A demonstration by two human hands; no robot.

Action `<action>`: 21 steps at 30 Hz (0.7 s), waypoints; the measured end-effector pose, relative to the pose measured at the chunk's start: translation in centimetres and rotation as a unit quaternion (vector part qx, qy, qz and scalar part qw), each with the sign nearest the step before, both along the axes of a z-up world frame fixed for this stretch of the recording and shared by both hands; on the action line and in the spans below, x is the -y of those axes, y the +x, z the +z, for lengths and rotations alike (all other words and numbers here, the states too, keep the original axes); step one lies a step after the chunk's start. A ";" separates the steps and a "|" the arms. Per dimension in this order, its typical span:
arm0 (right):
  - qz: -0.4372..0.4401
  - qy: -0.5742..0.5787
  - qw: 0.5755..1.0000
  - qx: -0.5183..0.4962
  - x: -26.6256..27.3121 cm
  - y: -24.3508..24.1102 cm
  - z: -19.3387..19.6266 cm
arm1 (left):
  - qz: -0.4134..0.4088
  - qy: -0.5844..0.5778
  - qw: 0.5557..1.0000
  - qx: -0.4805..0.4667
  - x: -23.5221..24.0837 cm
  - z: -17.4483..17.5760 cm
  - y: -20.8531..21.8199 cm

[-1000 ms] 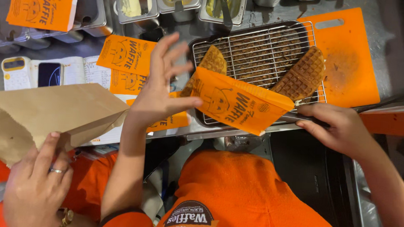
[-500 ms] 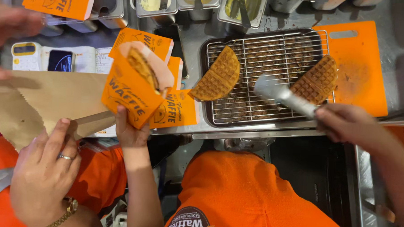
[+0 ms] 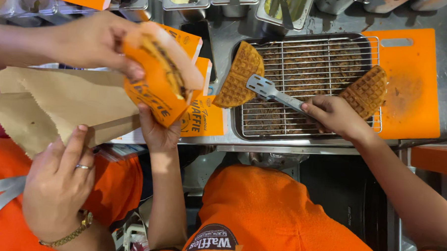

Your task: The person assembles waffles by spreading toppings with a spatula, flipping waffle halves, and placing them into branded paper wrappers. The person handles waffles, wrappers, and toppings in a commercial kitchen setting.

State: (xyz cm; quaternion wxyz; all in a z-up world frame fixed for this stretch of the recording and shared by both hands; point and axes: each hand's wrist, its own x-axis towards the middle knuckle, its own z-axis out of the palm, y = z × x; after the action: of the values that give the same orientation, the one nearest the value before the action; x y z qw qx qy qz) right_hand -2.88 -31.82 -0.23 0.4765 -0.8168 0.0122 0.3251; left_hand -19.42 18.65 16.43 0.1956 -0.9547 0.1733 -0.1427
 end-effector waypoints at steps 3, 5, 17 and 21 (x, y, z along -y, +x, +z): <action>0.003 -0.063 0.997 0.046 0.0 -1.4 0.2 | -0.002 -0.003 1.000 0.011 0.0 -0.5 -0.3; -0.026 -0.059 0.996 0.061 0.5 -2.8 0.6 | 0.001 0.014 1.000 0.014 -0.2 -1.0 -0.2; -0.234 0.087 0.966 -0.071 1.8 -14.5 -3.4 | 0.123 -0.043 0.991 -0.006 3.0 0.5 2.1; -0.187 0.058 0.978 -0.076 3.6 -13.5 -2.8 | 0.062 -0.063 0.996 0.015 1.0 -1.2 2.4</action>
State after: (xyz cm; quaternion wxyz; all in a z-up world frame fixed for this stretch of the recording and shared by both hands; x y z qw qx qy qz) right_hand -16.35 -35.47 -3.07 0.5730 -0.7438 0.1824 0.2918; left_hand -17.06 17.68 15.25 0.1465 -0.9716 0.1018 -0.1555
